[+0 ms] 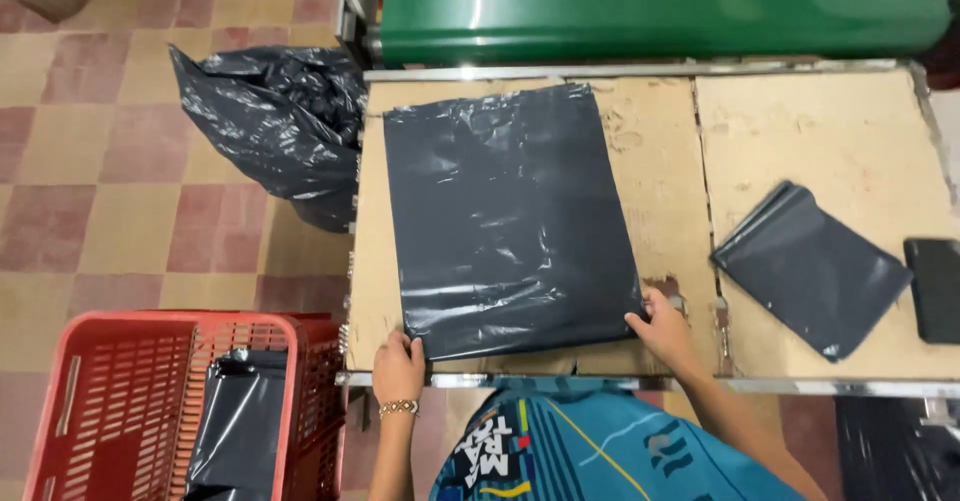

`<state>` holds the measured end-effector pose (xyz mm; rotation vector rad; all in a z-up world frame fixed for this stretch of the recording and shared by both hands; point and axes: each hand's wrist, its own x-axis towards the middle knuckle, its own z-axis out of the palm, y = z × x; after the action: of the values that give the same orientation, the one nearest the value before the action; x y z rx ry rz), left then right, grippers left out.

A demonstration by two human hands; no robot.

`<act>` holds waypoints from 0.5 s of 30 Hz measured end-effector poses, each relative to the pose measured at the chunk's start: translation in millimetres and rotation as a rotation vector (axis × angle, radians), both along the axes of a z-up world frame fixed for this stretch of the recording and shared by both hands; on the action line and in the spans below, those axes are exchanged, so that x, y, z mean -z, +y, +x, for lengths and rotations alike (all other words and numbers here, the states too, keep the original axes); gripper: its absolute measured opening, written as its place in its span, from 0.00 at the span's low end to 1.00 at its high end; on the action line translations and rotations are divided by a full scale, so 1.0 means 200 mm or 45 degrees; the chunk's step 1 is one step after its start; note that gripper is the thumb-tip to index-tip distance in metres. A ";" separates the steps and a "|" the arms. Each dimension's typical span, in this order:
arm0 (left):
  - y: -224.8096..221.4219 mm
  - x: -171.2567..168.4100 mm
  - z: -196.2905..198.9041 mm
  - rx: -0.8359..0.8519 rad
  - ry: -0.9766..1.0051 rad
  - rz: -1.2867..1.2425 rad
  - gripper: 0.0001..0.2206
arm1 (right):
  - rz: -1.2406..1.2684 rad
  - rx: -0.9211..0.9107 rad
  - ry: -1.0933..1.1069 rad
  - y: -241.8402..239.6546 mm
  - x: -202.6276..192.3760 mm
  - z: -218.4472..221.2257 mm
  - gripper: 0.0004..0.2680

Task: Folding and stacking large black plastic bags on a workbench in a factory setting.

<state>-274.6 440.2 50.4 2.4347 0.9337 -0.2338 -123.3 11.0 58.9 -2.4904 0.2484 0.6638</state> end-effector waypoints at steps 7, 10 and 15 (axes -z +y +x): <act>-0.14 -0.12 0.34 0.183 -0.223 0.523 0.23 | 0.004 0.029 -0.046 0.04 -0.10 0.20 0.21; -0.29 -0.14 0.72 0.500 -0.616 0.575 0.27 | -0.063 -0.097 -0.344 0.15 -0.13 0.58 0.18; -0.52 -0.04 1.10 0.983 -0.563 0.488 0.38 | -0.038 -0.165 -0.741 0.47 -0.12 1.17 0.25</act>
<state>-55.1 337.1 57.7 2.9146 -0.1992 0.2420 110.9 104.1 83.1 -2.6170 -0.1235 -0.0367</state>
